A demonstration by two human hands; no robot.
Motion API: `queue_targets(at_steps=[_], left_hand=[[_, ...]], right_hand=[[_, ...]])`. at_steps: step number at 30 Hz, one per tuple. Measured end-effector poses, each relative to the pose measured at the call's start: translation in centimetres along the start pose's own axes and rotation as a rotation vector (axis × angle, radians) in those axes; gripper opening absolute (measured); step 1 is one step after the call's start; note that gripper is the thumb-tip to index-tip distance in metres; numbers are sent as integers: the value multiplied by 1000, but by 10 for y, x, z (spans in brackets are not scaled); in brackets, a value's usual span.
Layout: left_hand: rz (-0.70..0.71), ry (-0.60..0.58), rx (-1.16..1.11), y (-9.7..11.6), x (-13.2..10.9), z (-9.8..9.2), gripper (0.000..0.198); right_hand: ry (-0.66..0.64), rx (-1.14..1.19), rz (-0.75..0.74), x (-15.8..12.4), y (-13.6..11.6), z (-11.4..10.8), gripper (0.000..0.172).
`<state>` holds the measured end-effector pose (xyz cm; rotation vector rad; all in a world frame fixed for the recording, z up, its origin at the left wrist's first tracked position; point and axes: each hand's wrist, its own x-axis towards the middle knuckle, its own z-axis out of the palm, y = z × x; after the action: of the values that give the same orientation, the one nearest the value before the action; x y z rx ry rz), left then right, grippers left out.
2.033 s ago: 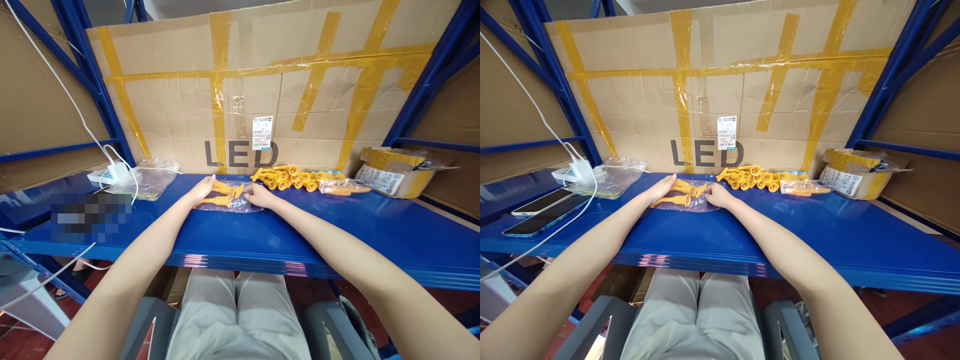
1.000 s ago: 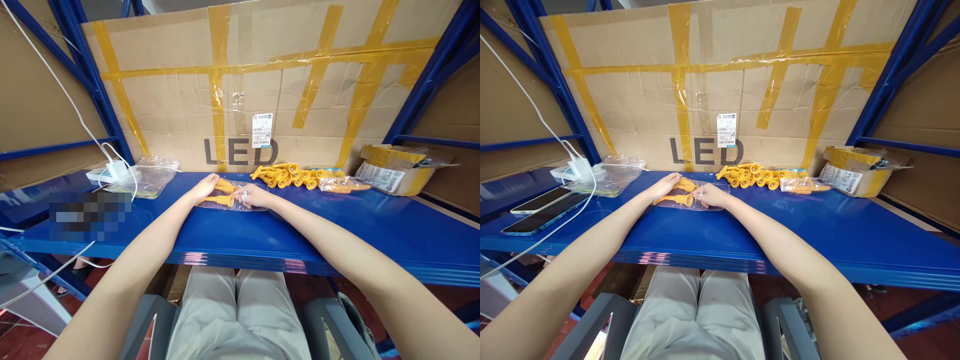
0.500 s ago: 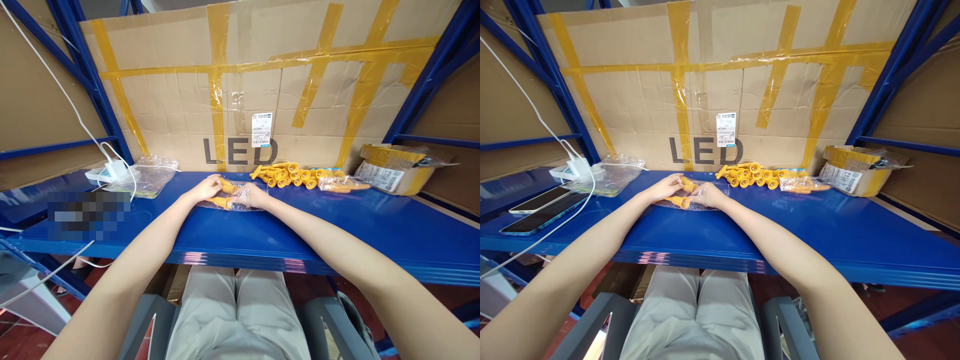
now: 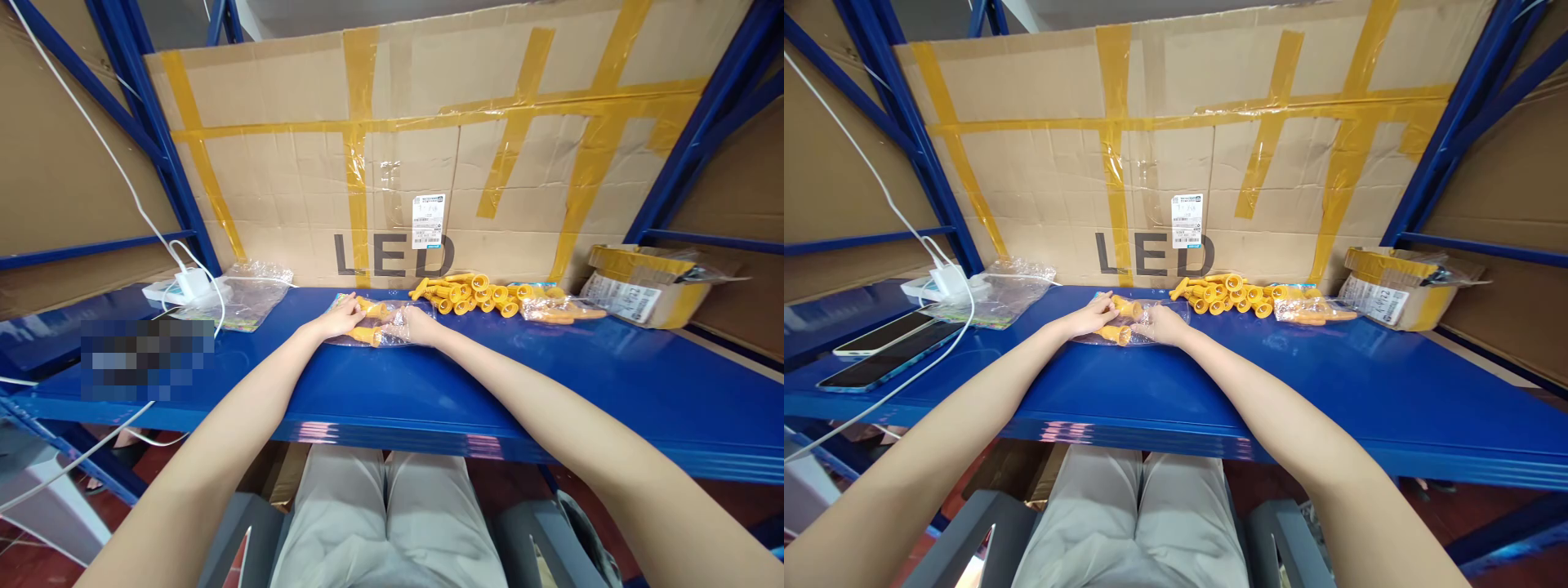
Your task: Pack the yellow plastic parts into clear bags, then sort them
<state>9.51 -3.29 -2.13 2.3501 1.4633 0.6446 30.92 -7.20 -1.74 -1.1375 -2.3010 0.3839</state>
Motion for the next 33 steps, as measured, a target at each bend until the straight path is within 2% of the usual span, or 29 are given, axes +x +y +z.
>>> queue_targets(at_steps=[5, 11, 13, 16, 21, 25, 29, 33], left_hand=[[-76, 11, 35, -11, 5, -3, 31], [-133, 66, 109, -39, 8, -15, 32], [-142, 86, 119, -48, 10, -18, 29], [-148, 108, 112, -56, 11, -21, 26], [-158, 110, 100, -53, 9, -24, 26], [-181, 86, 116, -46, 6, -27, 27], [-187, 88, 130, -43, 4, -27, 28], [-185, 113, 101, -43, 4, -26, 23]], right_hand=[[30, -143, 176, -1, 0, -13, 22], [255, -466, 314, -9, 16, -41, 30], [241, -586, 331, -12, 23, -46, 31], [143, -701, 351, -14, 25, -45, 31], [52, -805, 399, -9, 14, -35, 35], [7, -818, 526, -8, 14, -33, 38], [46, -737, 531, -10, 20, -37, 39], [136, -545, 569, -9, 21, -43, 42]])
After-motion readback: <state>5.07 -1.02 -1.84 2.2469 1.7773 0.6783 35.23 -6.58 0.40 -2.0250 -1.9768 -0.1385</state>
